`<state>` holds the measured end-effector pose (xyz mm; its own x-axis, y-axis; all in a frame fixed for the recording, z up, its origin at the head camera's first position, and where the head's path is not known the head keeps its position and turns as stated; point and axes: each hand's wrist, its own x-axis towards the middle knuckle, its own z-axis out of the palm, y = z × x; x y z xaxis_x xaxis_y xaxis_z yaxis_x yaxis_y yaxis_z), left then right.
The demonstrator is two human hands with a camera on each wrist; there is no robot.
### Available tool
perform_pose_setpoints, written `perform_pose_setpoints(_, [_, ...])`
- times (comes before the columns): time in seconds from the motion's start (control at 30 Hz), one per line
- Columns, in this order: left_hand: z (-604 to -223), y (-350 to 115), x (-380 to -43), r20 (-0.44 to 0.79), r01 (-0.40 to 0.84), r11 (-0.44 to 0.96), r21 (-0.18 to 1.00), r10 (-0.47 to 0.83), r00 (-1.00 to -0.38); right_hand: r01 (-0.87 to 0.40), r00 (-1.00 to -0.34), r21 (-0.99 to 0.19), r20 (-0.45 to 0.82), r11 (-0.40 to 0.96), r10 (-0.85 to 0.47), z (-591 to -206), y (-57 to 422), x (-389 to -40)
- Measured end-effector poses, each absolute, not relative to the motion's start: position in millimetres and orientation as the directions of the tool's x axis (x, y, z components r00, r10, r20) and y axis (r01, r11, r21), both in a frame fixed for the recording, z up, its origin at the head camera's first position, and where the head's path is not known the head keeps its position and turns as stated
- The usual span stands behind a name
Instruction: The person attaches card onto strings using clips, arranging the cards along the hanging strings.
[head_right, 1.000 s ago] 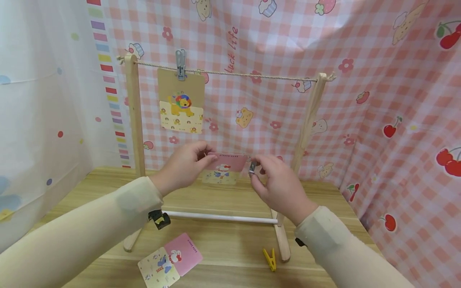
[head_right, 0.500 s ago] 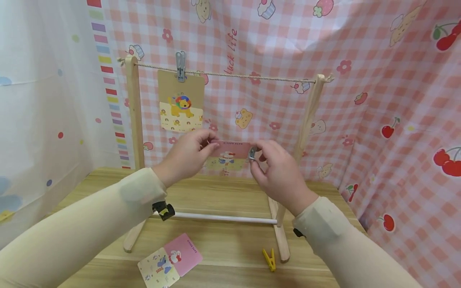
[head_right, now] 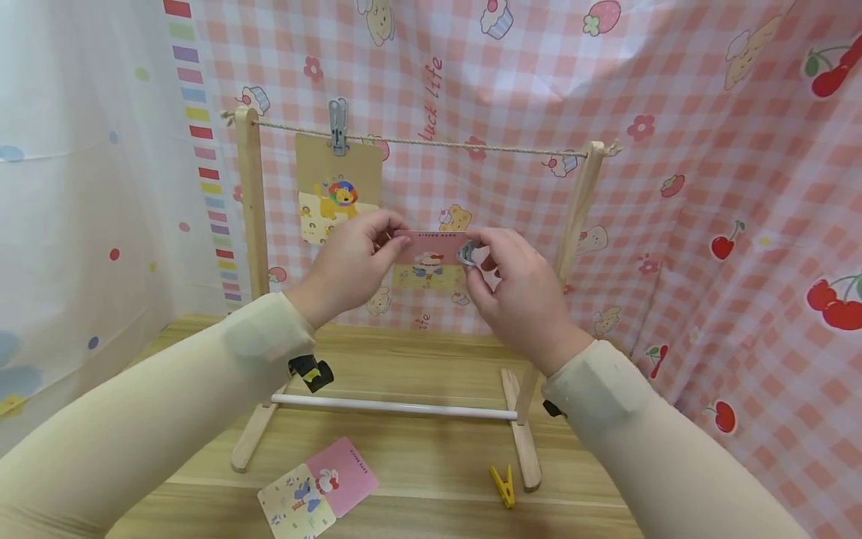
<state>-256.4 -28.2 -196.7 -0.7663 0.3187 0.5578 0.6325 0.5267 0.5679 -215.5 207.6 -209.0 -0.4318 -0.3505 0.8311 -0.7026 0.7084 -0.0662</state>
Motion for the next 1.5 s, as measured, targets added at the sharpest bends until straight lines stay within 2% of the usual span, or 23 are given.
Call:
perform_pose_setpoints(0.5, [-174,-32,-265,0.640,0.662,0.494,0.564,0.244,-0.728,-0.741,-0.299,0.008,0.891,0.672,-0.341,-174,194,-227])
perform_pose_setpoints(0.87, [-162,-32,-270,0.693,0.676,0.493,0.547,0.186,-0.696,-0.750,-0.252,0.019,0.916,0.661,-0.312,-152,187,-233])
perform_pose_setpoints(1.3, [-155,-31,-274,0.693,0.656,0.510,0.557,0.151,-0.705,-0.731,-0.306,-0.052,0.916,0.681,-0.258,-131,175,-238])
perform_pose_setpoints(1.5, [-153,-30,-277,0.706,0.659,0.506,0.557,0.130,-0.696,-0.732,-0.288,-0.049,0.926,0.679,-0.243,-124,170,-241])
